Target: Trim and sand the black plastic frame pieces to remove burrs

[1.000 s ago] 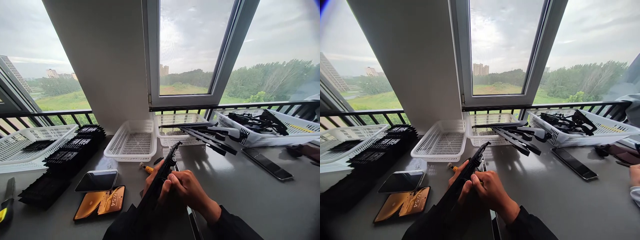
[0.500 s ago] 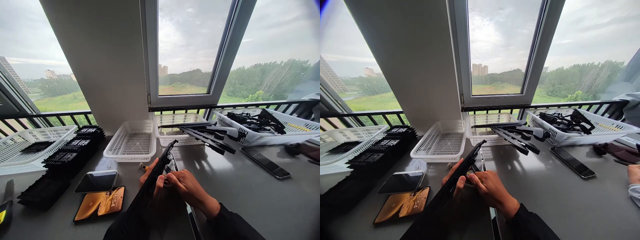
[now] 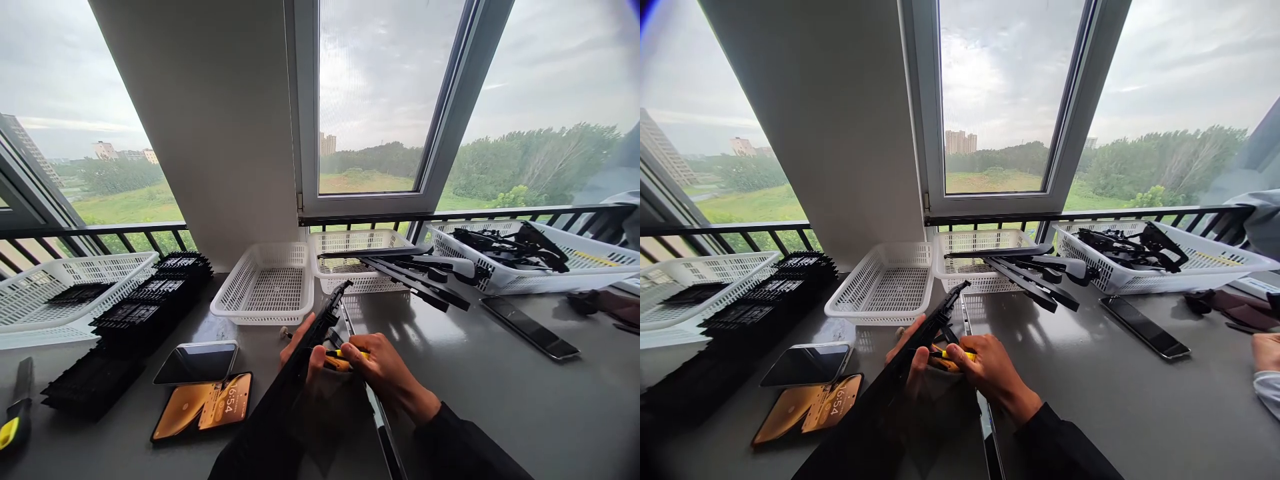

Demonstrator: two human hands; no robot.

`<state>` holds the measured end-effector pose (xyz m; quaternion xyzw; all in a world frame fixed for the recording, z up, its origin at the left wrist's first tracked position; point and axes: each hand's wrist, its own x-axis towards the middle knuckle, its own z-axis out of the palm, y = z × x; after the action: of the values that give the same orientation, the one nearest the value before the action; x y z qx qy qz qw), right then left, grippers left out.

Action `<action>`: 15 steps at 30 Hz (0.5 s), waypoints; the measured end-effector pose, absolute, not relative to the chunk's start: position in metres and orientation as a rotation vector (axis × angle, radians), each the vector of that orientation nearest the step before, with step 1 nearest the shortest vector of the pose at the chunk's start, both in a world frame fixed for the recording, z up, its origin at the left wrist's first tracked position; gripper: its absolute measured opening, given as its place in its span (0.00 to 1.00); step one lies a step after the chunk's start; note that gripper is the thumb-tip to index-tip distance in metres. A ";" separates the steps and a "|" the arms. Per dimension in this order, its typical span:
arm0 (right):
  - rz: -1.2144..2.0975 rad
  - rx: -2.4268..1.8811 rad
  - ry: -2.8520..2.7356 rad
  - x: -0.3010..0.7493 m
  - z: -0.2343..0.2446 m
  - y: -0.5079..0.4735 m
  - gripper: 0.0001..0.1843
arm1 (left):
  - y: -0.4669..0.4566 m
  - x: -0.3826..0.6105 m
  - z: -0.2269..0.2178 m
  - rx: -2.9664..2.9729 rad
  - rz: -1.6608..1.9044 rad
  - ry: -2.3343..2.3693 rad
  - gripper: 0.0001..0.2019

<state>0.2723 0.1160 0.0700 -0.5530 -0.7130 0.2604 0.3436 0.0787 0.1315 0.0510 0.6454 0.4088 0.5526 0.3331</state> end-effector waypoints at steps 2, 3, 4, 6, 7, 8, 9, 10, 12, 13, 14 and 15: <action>0.688 -1.439 -1.848 0.272 0.070 0.116 0.37 | 0.134 0.084 0.044 1.688 1.457 1.013 0.35; 0.690 -1.443 -1.847 0.272 0.071 0.116 0.37 | 0.135 0.087 0.040 1.694 1.445 0.991 0.37; 0.693 -1.447 -1.851 0.272 0.071 0.116 0.37 | 0.136 0.090 0.037 1.696 1.430 0.978 0.39; 0.696 -1.462 -1.859 0.273 0.071 0.116 0.37 | 0.136 0.093 0.033 1.698 1.406 0.959 0.42; 0.697 -1.475 -1.859 0.273 0.072 0.117 0.37 | 0.137 0.093 0.032 1.700 1.398 0.957 0.43; 0.694 -1.491 -1.856 0.274 0.072 0.117 0.38 | 0.137 0.093 0.031 1.706 1.391 0.960 0.43; 0.686 -1.512 -1.847 0.274 0.072 0.118 0.38 | 0.137 0.093 0.031 1.717 1.385 0.964 0.42; 0.675 -1.530 -1.836 0.275 0.072 0.118 0.38 | 0.137 0.092 0.031 1.731 1.378 0.969 0.41; 0.649 -1.558 -1.813 0.276 0.071 0.119 0.39 | 0.137 0.090 0.031 1.764 1.362 0.977 0.39; 0.632 -1.570 -1.795 0.277 0.071 0.120 0.40 | 0.138 0.089 0.030 1.779 1.354 0.984 0.39; 0.616 -1.579 -1.777 0.278 0.071 0.121 0.40 | 0.138 0.089 0.030 1.793 1.350 1.006 0.39; 0.602 -1.589 -1.756 0.279 0.070 0.121 0.40 | 0.138 0.089 0.029 1.804 1.350 1.034 0.39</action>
<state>0.2790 0.1214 0.0701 -0.6110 -0.6754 0.2315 0.3419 0.0890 0.1381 0.0294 0.6882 0.3944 0.5148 0.3252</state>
